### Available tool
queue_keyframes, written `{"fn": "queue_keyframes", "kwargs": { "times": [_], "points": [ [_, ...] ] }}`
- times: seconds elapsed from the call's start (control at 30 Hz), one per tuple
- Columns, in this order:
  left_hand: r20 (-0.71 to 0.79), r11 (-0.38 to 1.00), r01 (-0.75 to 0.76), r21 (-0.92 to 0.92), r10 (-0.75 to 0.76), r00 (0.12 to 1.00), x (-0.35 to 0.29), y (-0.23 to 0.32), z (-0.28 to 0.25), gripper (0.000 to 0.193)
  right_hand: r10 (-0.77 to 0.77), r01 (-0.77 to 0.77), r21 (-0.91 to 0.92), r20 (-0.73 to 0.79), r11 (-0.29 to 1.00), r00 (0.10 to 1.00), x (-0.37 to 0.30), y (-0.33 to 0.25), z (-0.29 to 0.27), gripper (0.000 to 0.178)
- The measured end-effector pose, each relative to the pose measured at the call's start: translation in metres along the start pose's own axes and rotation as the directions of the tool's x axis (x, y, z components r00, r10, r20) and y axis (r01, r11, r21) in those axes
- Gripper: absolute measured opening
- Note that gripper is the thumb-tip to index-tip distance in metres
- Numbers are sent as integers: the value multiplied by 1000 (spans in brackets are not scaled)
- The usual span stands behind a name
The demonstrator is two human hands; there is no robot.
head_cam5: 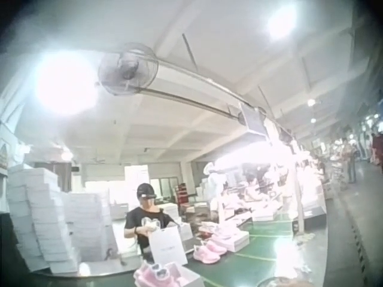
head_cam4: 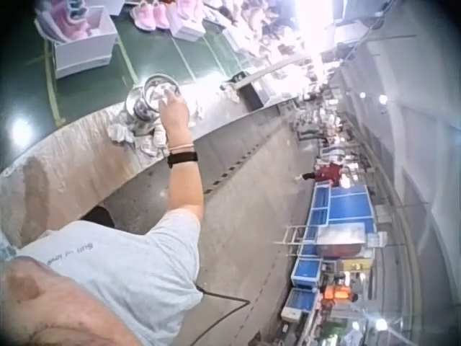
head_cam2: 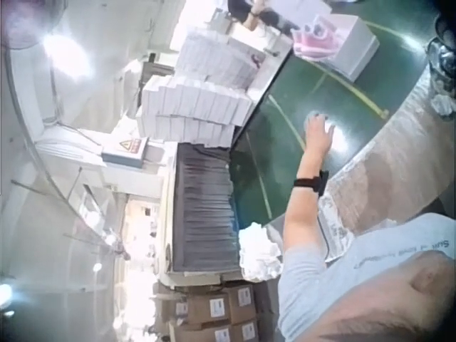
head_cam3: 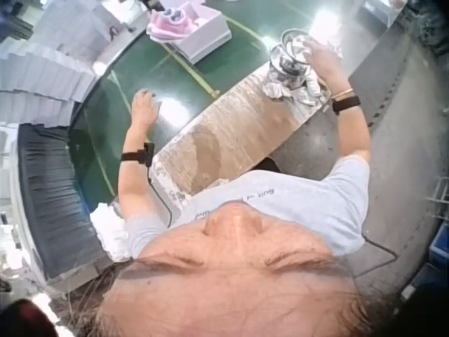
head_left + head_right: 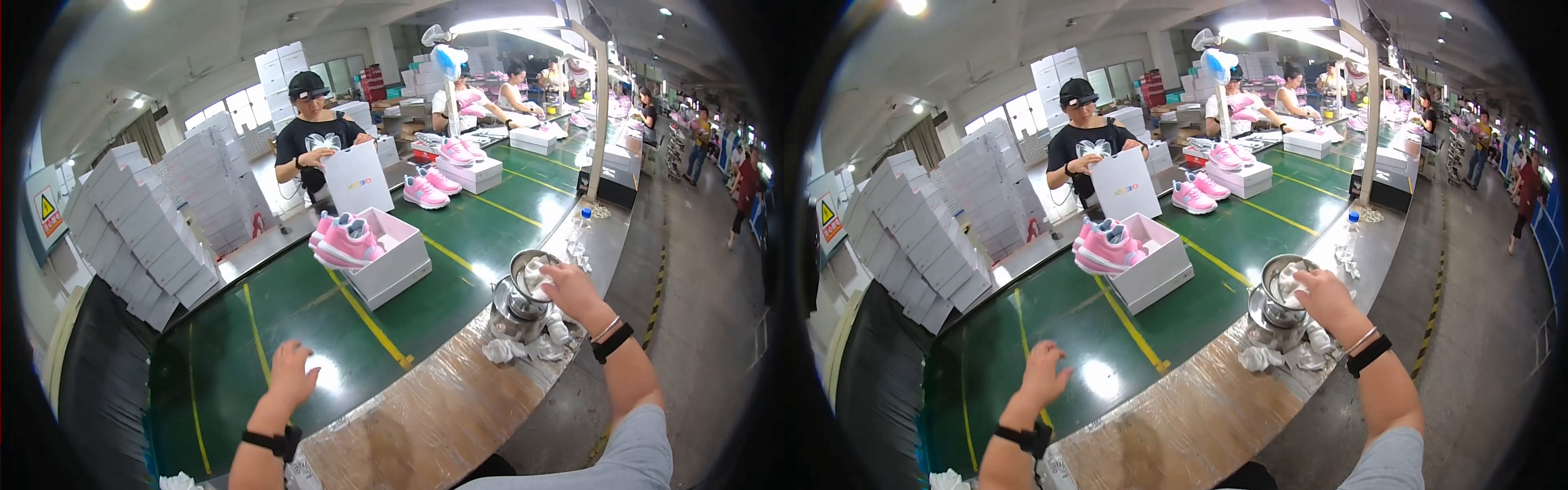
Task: Clean the soles of pink athletic shoes using a cloth and liquid cleaning solution in a factory environment.
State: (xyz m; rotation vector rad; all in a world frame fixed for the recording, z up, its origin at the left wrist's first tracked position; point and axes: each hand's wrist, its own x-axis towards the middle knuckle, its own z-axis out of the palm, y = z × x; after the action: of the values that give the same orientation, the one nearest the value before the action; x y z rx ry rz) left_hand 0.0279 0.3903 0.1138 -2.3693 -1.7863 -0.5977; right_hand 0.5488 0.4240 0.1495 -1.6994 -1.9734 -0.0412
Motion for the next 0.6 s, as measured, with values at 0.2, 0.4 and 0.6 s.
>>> {"fn": "queue_keyframes", "kwargs": {
  "times": [0.2, 0.4, 0.6],
  "points": [
    [56, 948, -160, 274, 150, 987, 164, -7, 10, 44, 53, -55, 26, 68, 998, 996, 34, -5, 11, 25],
    [73, 867, -260, 426, 253, 965, 290, -52, 82, 59, 144, -135, -74, 150, 988, 978, 52, -11, 19, 29],
    [321, 649, -166, 742, -128, 938, 317, -14, 105, 31, 50, -41, -57, 168, 998, 985, 44, 11, 33, 32]
  ]
}}
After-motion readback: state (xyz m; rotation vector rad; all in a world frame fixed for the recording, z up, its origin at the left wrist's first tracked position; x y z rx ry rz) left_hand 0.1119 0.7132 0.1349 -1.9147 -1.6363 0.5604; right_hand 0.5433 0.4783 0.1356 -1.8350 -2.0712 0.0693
